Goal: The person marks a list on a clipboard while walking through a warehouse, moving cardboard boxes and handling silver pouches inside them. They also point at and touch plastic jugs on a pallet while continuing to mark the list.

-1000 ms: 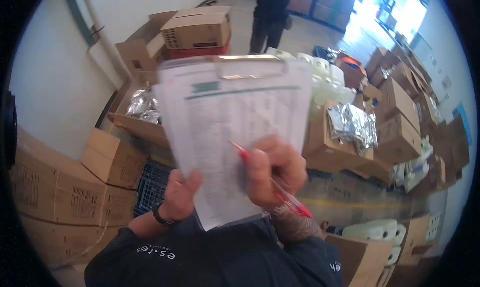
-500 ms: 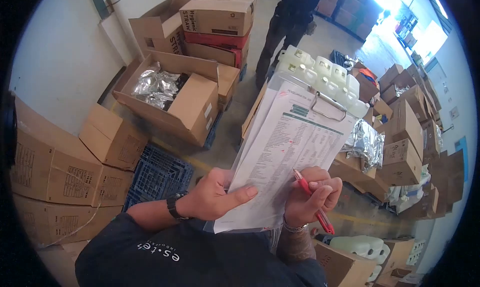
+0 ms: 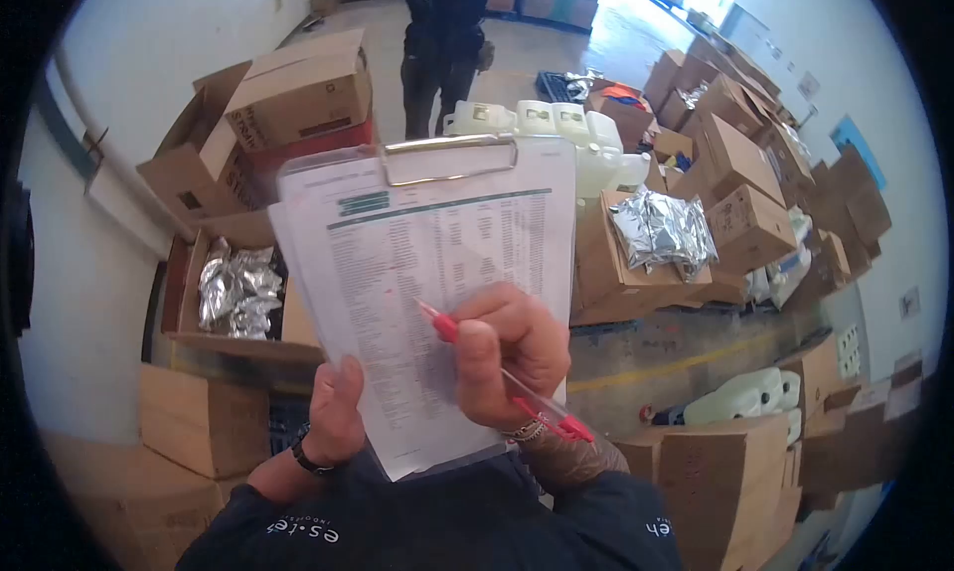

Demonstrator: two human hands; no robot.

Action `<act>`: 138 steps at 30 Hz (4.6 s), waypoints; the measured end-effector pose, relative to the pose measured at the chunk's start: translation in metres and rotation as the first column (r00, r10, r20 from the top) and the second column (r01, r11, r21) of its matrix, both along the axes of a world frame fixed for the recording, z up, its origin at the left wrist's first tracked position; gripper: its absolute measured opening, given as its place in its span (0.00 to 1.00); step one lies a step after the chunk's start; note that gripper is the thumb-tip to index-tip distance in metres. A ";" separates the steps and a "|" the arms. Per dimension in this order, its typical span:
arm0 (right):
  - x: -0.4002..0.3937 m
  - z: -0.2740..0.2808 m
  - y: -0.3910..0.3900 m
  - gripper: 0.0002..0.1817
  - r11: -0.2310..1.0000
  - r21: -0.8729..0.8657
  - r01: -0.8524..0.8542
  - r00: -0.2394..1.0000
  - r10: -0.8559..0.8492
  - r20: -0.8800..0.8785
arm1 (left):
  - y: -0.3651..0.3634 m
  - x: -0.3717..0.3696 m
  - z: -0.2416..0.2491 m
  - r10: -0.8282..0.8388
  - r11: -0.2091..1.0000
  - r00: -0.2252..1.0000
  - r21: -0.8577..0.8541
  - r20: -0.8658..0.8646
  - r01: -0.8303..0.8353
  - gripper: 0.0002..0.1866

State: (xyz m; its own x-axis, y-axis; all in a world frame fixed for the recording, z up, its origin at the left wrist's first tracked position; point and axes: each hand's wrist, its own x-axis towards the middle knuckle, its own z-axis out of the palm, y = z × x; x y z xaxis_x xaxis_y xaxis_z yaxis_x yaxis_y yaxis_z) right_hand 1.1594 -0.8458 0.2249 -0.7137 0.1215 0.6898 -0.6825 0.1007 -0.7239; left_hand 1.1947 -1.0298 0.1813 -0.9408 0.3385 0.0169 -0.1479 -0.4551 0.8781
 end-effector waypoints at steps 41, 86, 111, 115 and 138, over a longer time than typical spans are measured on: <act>-0.052 0.028 -0.092 0.12 0.948 0.186 0.260 0.958 -0.230 -0.170 | -0.096 -0.081 0.002 -0.194 0.971 0.973 0.117 -0.125 0.209 0.24; -0.044 0.027 -0.098 0.11 0.953 0.130 0.274 0.950 -0.247 -0.192 | -0.102 -0.074 0.017 -0.269 0.962 0.955 -0.080 -0.124 0.261 0.32; -0.050 0.026 -0.102 0.13 0.928 0.168 0.331 0.932 -0.294 -0.213 | -0.104 -0.073 0.007 -0.209 0.977 0.974 -0.059 -0.091 0.204 0.34; -0.049 0.027 -0.104 0.13 0.929 0.165 0.330 0.935 -0.297 -0.194 | -0.104 -0.074 0.015 -0.216 0.974 0.970 -0.090 -0.111 0.207 0.34; -0.056 0.021 -0.105 0.12 0.985 -0.028 0.170 0.967 -0.173 -0.186 | -0.113 -0.077 -0.003 -0.189 0.982 0.980 -0.018 -0.057 0.188 0.34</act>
